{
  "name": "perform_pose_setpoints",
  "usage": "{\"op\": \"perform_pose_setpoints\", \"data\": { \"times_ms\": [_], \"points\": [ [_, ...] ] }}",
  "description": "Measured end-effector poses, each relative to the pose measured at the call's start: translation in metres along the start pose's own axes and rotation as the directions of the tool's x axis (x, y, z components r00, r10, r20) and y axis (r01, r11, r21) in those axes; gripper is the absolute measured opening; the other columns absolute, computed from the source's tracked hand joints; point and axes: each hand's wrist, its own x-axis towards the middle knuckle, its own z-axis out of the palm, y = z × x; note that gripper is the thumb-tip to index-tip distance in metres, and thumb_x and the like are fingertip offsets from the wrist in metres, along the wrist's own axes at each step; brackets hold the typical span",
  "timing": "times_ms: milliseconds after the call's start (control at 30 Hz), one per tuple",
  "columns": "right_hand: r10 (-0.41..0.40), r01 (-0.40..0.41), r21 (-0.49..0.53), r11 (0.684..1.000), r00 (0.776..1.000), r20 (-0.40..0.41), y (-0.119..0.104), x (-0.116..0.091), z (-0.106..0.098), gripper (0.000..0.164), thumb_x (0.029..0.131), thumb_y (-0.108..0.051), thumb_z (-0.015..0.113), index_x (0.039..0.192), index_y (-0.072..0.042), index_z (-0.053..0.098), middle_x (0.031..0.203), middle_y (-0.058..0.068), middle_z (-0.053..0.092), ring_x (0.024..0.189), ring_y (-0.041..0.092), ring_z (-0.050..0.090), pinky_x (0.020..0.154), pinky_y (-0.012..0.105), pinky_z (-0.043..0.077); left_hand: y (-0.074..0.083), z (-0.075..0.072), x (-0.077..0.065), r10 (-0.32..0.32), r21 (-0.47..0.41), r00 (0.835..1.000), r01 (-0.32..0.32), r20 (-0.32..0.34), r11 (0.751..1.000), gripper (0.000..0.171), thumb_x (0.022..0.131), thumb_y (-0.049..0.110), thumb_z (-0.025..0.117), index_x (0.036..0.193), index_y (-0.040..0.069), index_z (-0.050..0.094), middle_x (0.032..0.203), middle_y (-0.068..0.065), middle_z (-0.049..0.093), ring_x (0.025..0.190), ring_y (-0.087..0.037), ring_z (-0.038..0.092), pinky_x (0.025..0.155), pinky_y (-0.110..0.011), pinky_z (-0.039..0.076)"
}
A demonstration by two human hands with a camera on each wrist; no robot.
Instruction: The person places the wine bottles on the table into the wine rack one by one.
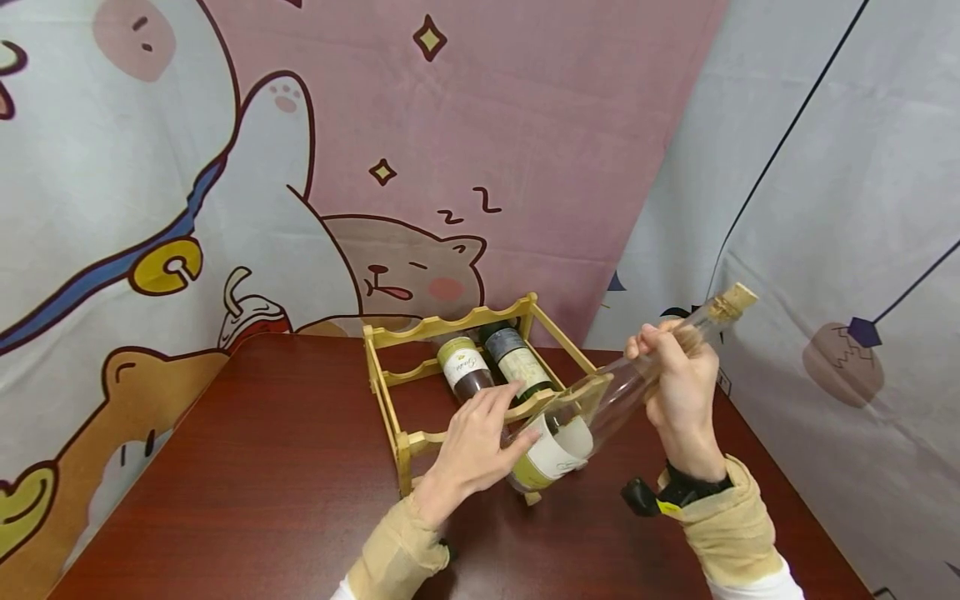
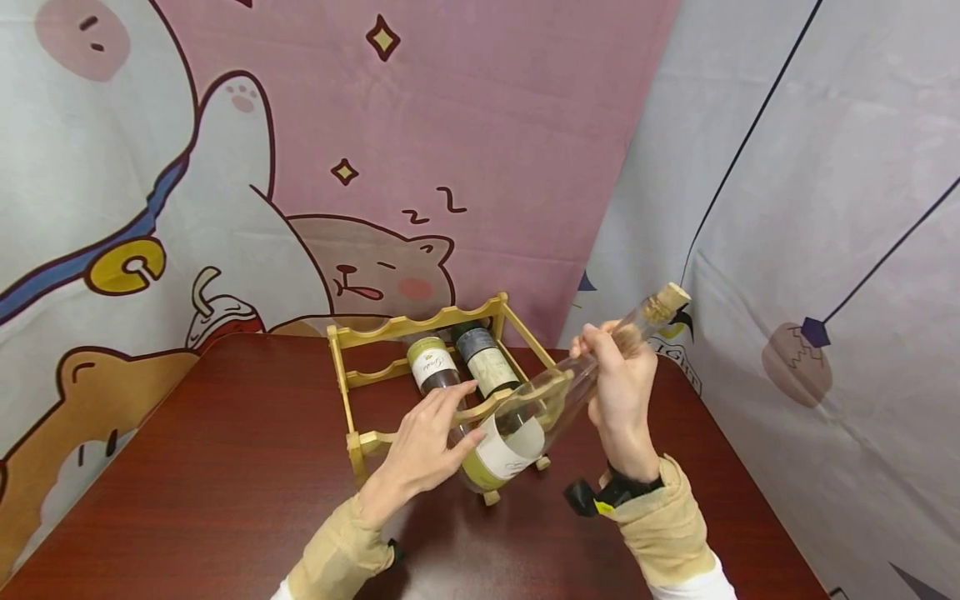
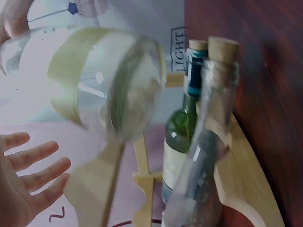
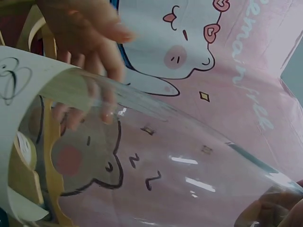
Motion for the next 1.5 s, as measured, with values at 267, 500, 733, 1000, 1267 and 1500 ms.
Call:
{"op": "perform_pose_setpoints", "data": {
  "times_ms": [267, 500, 733, 1000, 1267, 1500],
  "points": [
    [0.018, -0.018, 0.079, 0.997, 1.000, -0.001, 0.008, -0.005, 0.000, 0.025, 0.086, 0.014, 0.045, 0.066, 0.000, 0.051, 0.055, 0.008, 0.052, 0.050, 0.019, 0.048, 0.050, 0.025, 0.047, 0.016, -0.005, 0.004, 0.036, -0.001, 0.999, -0.036, -0.008, 0.999, 0.083, 0.071, 0.065, 0.062, 0.135, 0.016, 0.041, 0.128, -0.001, 0.054, 0.118, -0.015, 0.050, 0.091, -0.035, 0.049],
    [0.024, -0.026, 0.170, 0.985, 1.000, 0.011, 0.012, -0.007, 0.000, 0.025, 0.086, 0.016, 0.043, 0.067, 0.002, 0.051, 0.057, 0.010, 0.052, 0.053, 0.019, 0.048, 0.050, 0.026, 0.046, 0.024, -0.005, 0.004, 0.027, 0.009, 1.000, -0.027, 0.002, 1.000, 0.104, 0.054, 0.070, 0.072, 0.137, 0.017, 0.038, 0.130, 0.002, 0.052, 0.119, -0.011, 0.048, 0.092, -0.034, 0.049],
    [0.044, -0.042, 0.224, 0.974, 0.999, -0.001, 0.015, -0.010, 0.001, 0.026, 0.087, 0.015, 0.042, 0.066, 0.002, 0.051, 0.056, 0.010, 0.052, 0.050, 0.020, 0.048, 0.050, 0.027, 0.044, 0.029, -0.003, 0.003, -0.002, 0.049, 1.000, 0.002, -0.004, 0.999, 0.110, 0.049, 0.076, 0.071, 0.138, 0.019, 0.037, 0.129, 0.002, 0.052, 0.118, -0.012, 0.049, 0.085, -0.034, 0.051],
    [0.062, -0.052, 0.220, 0.974, 0.997, -0.037, 0.020, -0.013, 0.002, 0.029, 0.089, 0.013, 0.041, 0.064, 0.001, 0.051, 0.056, 0.009, 0.051, 0.050, 0.019, 0.046, 0.051, 0.026, 0.043, 0.032, 0.000, 0.002, -0.003, 0.089, 0.999, 0.006, -0.035, 0.996, 0.112, 0.045, 0.075, 0.073, 0.137, 0.018, 0.041, 0.129, 0.002, 0.052, 0.115, -0.016, 0.051, 0.081, -0.036, 0.051],
    [0.081, -0.064, 0.240, 0.969, 0.995, -0.063, 0.023, -0.016, 0.001, 0.029, 0.089, 0.013, 0.041, 0.064, 0.000, 0.049, 0.055, 0.009, 0.051, 0.049, 0.019, 0.047, 0.050, 0.028, 0.047, 0.031, 0.001, 0.000, -0.012, 0.088, 1.000, 0.013, -0.012, 0.996, 0.112, 0.046, 0.071, 0.076, 0.140, 0.026, 0.034, 0.126, 0.003, 0.053, 0.105, -0.017, 0.057, 0.076, -0.036, 0.052],
    [0.087, -0.063, 0.247, 0.967, 0.992, -0.088, 0.025, -0.016, -0.001, 0.029, 0.089, 0.012, 0.041, 0.064, 0.000, 0.049, 0.054, 0.008, 0.049, 0.049, 0.019, 0.046, 0.049, 0.027, 0.046, 0.030, 0.001, 0.001, 0.023, 0.126, 1.000, -0.020, -0.021, 0.992, 0.106, 0.048, 0.061, 0.080, 0.138, 0.023, 0.037, 0.114, 0.003, 0.058, 0.093, -0.015, 0.061, 0.073, -0.032, 0.053]
  ]
}}
